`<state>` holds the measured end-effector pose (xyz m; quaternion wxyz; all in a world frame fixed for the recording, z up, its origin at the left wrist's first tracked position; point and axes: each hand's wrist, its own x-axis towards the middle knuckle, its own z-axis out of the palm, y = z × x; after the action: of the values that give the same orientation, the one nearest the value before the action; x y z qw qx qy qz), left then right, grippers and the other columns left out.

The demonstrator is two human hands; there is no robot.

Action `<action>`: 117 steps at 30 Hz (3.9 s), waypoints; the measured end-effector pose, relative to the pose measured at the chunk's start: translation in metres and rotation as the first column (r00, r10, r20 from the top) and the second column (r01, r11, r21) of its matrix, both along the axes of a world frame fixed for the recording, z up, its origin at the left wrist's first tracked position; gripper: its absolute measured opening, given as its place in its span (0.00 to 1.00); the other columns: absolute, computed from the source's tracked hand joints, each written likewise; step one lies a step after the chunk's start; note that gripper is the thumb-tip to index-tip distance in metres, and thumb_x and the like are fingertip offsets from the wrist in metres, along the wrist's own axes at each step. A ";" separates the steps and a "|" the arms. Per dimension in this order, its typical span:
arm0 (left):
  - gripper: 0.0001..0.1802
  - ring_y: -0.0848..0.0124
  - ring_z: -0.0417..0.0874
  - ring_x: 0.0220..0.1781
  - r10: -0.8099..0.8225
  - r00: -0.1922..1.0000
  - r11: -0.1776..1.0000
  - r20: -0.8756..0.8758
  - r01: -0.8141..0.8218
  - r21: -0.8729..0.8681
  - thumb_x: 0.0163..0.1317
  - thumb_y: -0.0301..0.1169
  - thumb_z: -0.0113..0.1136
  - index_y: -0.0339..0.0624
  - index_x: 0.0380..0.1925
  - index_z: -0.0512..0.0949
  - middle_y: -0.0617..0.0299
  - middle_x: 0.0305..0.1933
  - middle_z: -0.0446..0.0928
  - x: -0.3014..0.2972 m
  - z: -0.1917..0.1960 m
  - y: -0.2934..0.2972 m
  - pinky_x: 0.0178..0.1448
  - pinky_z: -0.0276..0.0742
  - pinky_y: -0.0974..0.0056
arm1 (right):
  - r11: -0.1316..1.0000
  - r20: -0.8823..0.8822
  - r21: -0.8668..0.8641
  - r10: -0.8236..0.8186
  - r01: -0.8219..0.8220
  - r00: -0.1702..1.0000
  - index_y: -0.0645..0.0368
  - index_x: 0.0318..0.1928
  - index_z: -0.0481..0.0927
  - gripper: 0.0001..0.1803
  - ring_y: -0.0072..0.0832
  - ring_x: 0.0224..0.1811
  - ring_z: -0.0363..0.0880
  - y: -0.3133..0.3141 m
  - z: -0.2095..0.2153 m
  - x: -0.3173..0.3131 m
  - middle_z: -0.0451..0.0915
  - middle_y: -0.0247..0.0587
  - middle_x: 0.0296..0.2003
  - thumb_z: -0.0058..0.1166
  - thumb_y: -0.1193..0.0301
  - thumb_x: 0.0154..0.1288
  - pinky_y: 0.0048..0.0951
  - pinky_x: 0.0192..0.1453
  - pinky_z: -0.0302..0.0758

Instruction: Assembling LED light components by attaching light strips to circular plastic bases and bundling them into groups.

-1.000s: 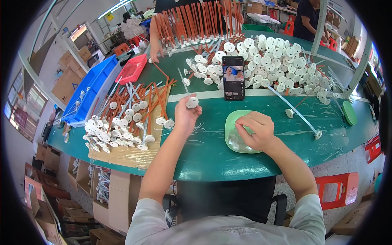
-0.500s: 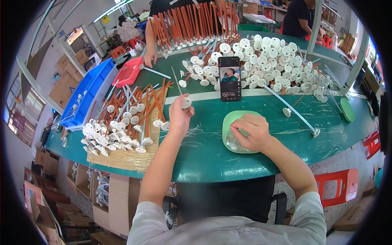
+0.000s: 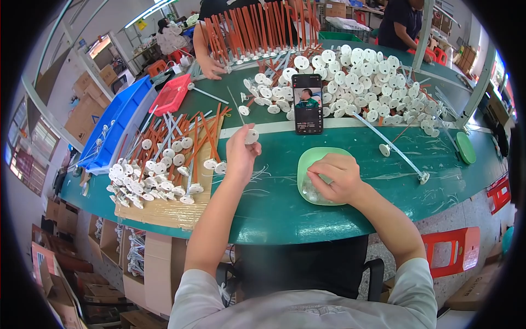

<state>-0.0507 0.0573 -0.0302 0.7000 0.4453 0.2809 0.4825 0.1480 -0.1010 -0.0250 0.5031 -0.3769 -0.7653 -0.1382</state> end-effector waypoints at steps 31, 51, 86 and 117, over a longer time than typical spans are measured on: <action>0.24 0.78 0.68 0.23 0.396 0.912 0.915 -0.110 -0.382 0.128 0.72 0.44 0.51 0.32 0.54 0.75 0.65 0.31 0.71 -0.015 -0.009 0.039 0.27 0.63 0.72 | 0.863 0.355 -0.354 -0.231 0.359 0.906 0.54 0.54 0.79 0.23 0.54 0.62 0.72 0.178 0.094 -0.024 0.70 0.61 0.62 0.62 0.60 0.59 0.46 0.67 0.69; 0.22 0.79 0.68 0.27 0.543 0.840 0.810 -0.016 -0.519 0.273 0.75 0.40 0.47 0.32 0.57 0.70 0.65 0.32 0.70 -0.025 -0.004 0.043 0.30 0.63 0.73 | 0.402 0.650 -0.332 -0.558 0.853 0.516 0.57 0.62 0.74 0.28 0.51 0.72 0.58 0.354 0.055 -0.082 0.61 0.54 0.69 0.58 0.64 0.61 0.62 0.71 0.57; 0.20 0.45 0.82 0.47 0.767 -0.472 0.591 -0.434 0.257 0.764 0.61 0.44 0.60 0.46 0.50 0.80 0.42 0.47 0.80 -0.210 0.083 0.037 0.47 0.78 0.43 | 0.504 -0.457 -0.611 -0.854 0.610 0.248 0.59 0.69 0.66 0.40 0.29 0.30 0.84 -0.089 0.068 0.229 0.87 0.42 0.32 0.62 0.59 0.59 0.29 0.40 0.78; 0.06 0.59 0.82 0.34 0.691 0.692 0.120 -0.209 0.176 0.977 0.58 0.29 0.64 0.37 0.32 0.82 0.54 0.32 0.81 0.005 0.007 0.003 0.40 0.78 0.59 | 0.380 0.244 -0.077 -0.889 0.922 0.387 0.61 0.37 0.82 0.05 0.42 0.30 0.82 -0.072 0.084 0.133 0.84 0.45 0.28 0.61 0.74 0.59 0.37 0.35 0.78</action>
<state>-0.0458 0.0606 -0.0229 -0.0061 0.8512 0.2061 0.4827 0.2810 -0.1732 0.0587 0.2402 -0.7700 -0.4810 -0.3436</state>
